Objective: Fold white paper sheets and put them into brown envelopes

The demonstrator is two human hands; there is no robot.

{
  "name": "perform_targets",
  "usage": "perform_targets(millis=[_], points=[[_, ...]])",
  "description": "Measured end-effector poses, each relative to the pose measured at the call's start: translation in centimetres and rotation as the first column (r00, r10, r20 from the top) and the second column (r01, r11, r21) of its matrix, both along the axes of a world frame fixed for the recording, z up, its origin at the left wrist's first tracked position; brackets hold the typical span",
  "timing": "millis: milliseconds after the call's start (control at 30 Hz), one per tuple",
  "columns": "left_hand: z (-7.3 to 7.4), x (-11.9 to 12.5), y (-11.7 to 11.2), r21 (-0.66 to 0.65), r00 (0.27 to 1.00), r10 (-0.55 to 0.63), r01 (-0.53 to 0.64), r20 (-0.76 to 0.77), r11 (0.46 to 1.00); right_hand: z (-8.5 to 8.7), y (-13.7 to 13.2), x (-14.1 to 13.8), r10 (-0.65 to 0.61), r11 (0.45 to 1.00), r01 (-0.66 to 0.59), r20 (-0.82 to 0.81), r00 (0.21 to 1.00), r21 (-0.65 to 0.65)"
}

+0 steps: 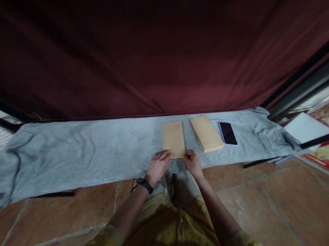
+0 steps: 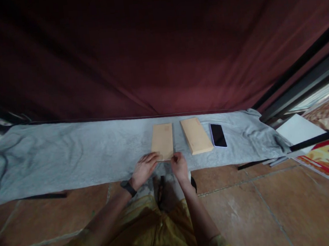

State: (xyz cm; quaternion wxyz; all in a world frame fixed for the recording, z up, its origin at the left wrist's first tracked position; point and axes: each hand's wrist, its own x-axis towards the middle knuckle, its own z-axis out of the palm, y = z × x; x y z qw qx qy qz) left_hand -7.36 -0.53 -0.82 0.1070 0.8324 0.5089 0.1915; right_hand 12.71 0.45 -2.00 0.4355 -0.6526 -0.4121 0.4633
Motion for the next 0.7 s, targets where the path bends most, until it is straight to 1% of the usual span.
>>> perform_targets(millis=[33,67,100,133,167,233,333,433,500,567,600,700], points=[[0.0,0.0,0.0,-0.002,1.000,-0.001,0.001,0.002,1.000,0.1,-0.2,0.3,0.030,0.999,-0.035,0.145,0.989,0.026],[-0.1,-0.1,0.0,-0.002,1.000,-0.003,0.003,0.004,1.000,0.3,-0.4,0.6,0.058,0.996,-0.077,0.303,0.951,0.050],[-0.2,-0.2,0.0,-0.002,1.000,-0.006,0.006,0.003,1.000,0.4,-0.6,0.9,0.080,0.990,-0.124,0.447,0.891,0.071],[-0.2,-0.2,0.1,0.002,1.000,-0.009,0.009,-0.002,1.000,0.5,-0.7,1.1,0.095,0.980,-0.174,0.554,0.827,0.092],[-0.3,-0.2,0.1,0.007,1.000,-0.012,0.012,-0.012,1.000,0.6,-0.7,1.4,0.107,0.967,-0.225,0.614,0.782,0.119],[-0.5,-0.1,0.3,0.022,0.999,-0.020,0.020,-0.037,1.000,0.6,-0.7,1.6,0.133,0.921,-0.338,0.656,0.743,0.196],[-0.6,0.1,0.6,0.048,0.995,-0.043,0.048,-0.091,0.998,0.3,-0.4,1.9,0.220,0.818,-0.502,0.653,0.725,0.281],[-0.6,0.5,0.5,0.076,0.980,-0.068,0.083,-0.190,0.994,-0.4,-0.5,2.3,0.280,0.737,-0.605,0.678,0.680,0.302],[-0.6,0.7,0.0,0.096,0.964,-0.062,0.089,-0.260,0.991,-1.0,-0.7,2.7,0.275,0.693,-0.643,0.704,0.655,0.327],[-0.6,1.0,-0.5,0.117,0.949,-0.043,0.083,-0.312,0.990,-1.5,-0.8,2.8,0.257,0.668,-0.654,0.715,0.650,0.354],[-0.6,1.2,-0.7,0.126,0.943,-0.033,0.079,-0.332,0.989,-1.6,-0.7,2.8,0.246,0.668,-0.648,0.714,0.656,0.365],[-0.7,1.7,-1.0,0.140,0.929,-0.033,0.090,-0.368,0.986,-1.6,0.0,2.4,0.213,0.696,-0.603,0.690,0.692,0.390]])
